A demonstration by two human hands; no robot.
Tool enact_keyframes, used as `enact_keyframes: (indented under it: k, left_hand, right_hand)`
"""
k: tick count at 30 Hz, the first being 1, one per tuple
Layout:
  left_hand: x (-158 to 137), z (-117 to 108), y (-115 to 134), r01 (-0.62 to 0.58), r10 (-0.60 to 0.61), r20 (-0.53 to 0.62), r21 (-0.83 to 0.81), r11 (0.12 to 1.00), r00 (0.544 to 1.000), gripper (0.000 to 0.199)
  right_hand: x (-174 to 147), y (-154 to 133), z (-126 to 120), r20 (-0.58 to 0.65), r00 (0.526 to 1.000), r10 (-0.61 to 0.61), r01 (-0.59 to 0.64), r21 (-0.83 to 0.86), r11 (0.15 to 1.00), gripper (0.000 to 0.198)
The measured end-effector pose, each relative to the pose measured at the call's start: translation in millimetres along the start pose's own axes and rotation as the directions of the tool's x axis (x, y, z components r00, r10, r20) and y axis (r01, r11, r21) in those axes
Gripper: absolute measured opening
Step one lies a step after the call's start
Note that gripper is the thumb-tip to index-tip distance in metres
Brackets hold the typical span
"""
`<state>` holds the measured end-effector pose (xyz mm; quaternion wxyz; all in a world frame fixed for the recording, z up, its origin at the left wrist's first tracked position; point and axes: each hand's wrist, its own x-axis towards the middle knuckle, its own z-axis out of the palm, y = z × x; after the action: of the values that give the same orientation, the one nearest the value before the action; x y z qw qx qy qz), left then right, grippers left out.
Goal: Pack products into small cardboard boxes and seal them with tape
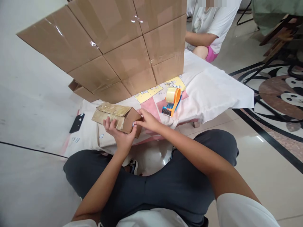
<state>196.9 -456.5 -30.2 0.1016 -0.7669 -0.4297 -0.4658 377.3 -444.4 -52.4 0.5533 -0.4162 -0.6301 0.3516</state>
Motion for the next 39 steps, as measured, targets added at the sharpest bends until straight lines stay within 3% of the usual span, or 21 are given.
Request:
enact_keyframes:
  k: [8, 15, 29, 35, 39]
  left_hand:
    - [1, 1, 1, 0.002, -0.001, 0.02, -0.045, 0.999, 1.0, 0.075]
    - [0, 0, 0, -0.007, 0.007, 0.011, -0.047, 0.999, 1.0, 0.076]
    - [2, 0, 2, 0.014, -0.013, 0.01, -0.058, 0.998, 1.0, 0.07]
    - [2, 3, 1, -0.034, 0.029, -0.045, -0.113, 0.993, 0.999, 0.067]
    - [19, -4, 7, -0.063, 0.055, -0.047, -0.207, 0.976, 0.997, 0.067]
  right_hand:
    - [5, 0, -14, 0.053, 0.999, 0.008, -0.004, -0.063, 0.998, 0.03]
    - [2, -9, -8, 0.018, 1.0, 0.024, -0.023, -0.076, 0.997, 0.046]
    - [1, -4, -9, 0.049, 0.999, 0.017, -0.013, -0.086, 0.996, 0.043]
    - [-3, -7, 1, 0.004, 1.0, 0.029, -0.029, -0.075, 0.997, 0.039]
    - [-4, -20, 2, -0.089, 0.996, 0.013, -0.021, -0.08, 0.997, 0.041]
